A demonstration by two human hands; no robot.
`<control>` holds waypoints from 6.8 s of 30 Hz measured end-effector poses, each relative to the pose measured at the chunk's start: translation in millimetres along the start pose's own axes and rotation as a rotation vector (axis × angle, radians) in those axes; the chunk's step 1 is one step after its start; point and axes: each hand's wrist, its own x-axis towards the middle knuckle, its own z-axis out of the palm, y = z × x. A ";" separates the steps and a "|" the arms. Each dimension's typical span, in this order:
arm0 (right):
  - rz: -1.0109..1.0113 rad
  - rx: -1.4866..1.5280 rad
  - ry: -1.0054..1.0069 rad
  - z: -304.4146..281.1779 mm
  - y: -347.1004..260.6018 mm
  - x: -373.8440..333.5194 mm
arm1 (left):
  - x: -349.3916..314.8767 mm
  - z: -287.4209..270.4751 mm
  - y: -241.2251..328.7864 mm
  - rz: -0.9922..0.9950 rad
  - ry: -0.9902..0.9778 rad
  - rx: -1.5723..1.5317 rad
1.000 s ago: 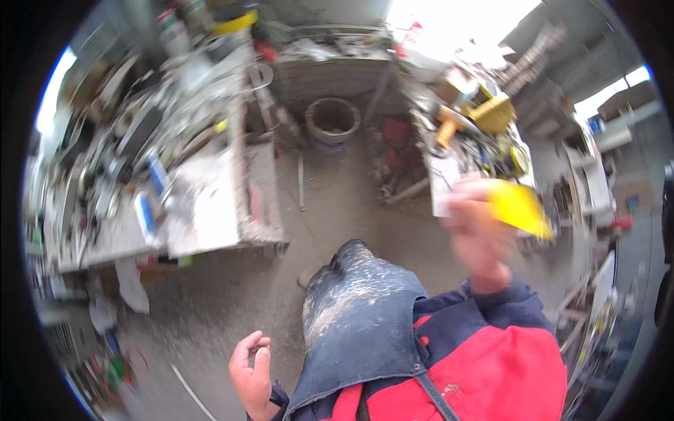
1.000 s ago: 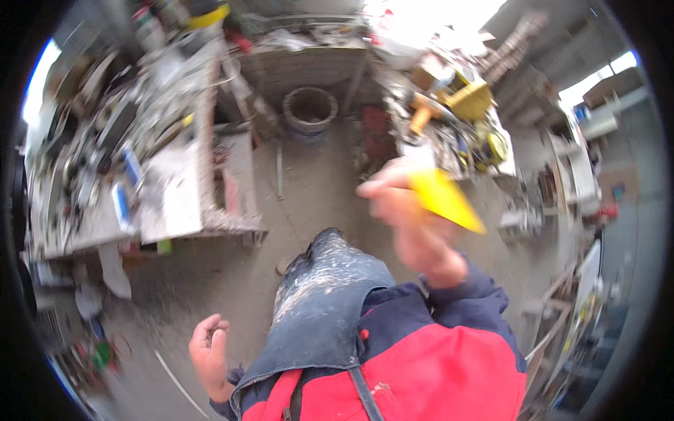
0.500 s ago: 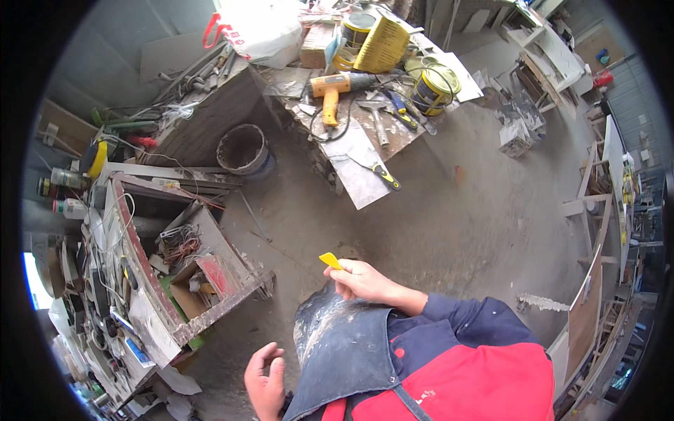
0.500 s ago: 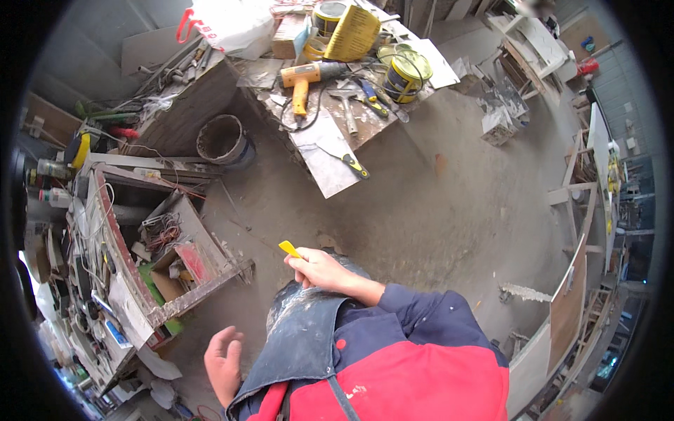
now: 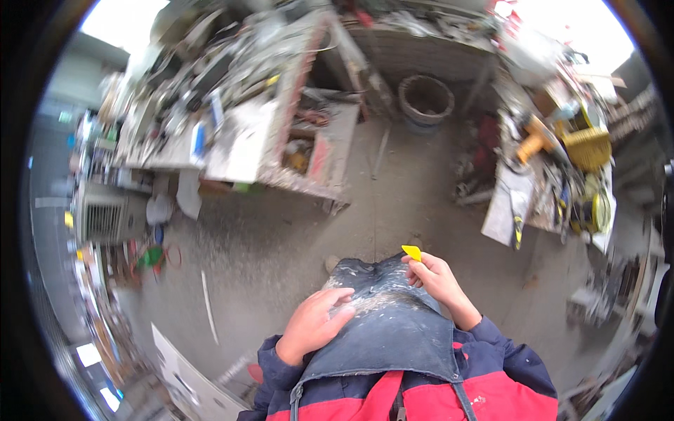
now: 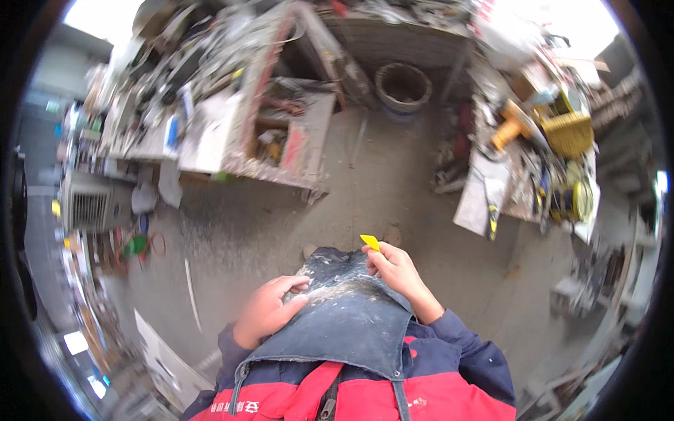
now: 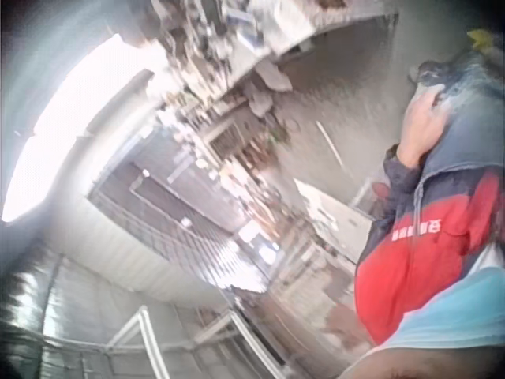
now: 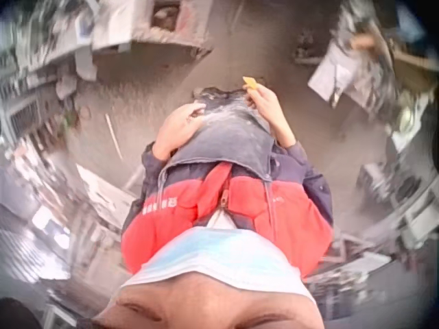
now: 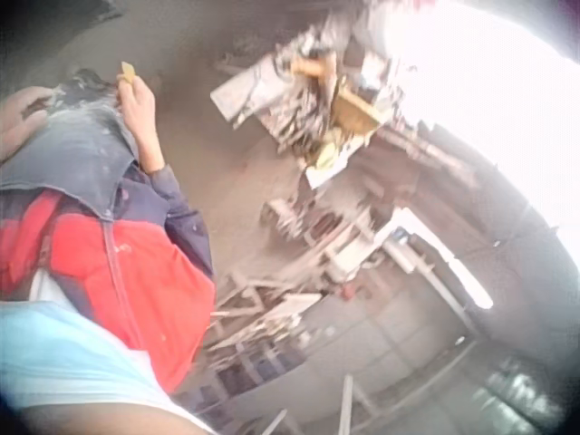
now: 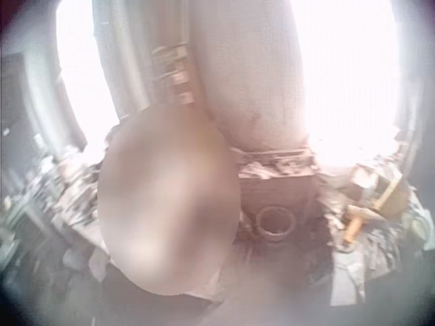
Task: The person retrieves a small rectangular tile and a yellow spatula, then scoops adhesive from a metal can and spreads it onto the tile surface. The person continues to apply and smooth the adhesive on the tile while standing at a workbench.
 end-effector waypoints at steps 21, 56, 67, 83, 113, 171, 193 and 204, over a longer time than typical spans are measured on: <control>0.104 -1.287 -0.337 395.7 43.0 177.4 | -168.6 -60.5 -479.8 -0.601 0.766 -0.605; 0.461 -0.301 0.880 273.3 446.2 693.5 | -12.5 93.5 -623.3 -0.851 0.205 -0.488; 0.461 -0.489 0.945 259.7 461.6 705.7 | -22.0 88.9 -634.9 -0.905 0.308 -0.570; 0.276 -0.264 1.180 291.7 497.3 708.1 | -12.9 84.2 -636.6 -0.911 0.281 -0.563; 0.461 -0.455 0.712 370.8 472.3 587.9 | -17.7 87.3 -660.4 -0.922 0.257 -0.620; 0.130 -0.974 0.590 1052.0 263.7 1180.6 | 352.3 -594.3 -1287.9 -0.214 0.506 -0.062; -0.149 -0.929 0.648 984.1 297.2 1193.1 | 453.0 -555.2 -1268.5 -0.470 0.918 -0.161; -0.373 -0.812 0.562 980.1 305.8 1192.6 | 456.8 -566.2 -1287.6 -0.426 0.931 -0.186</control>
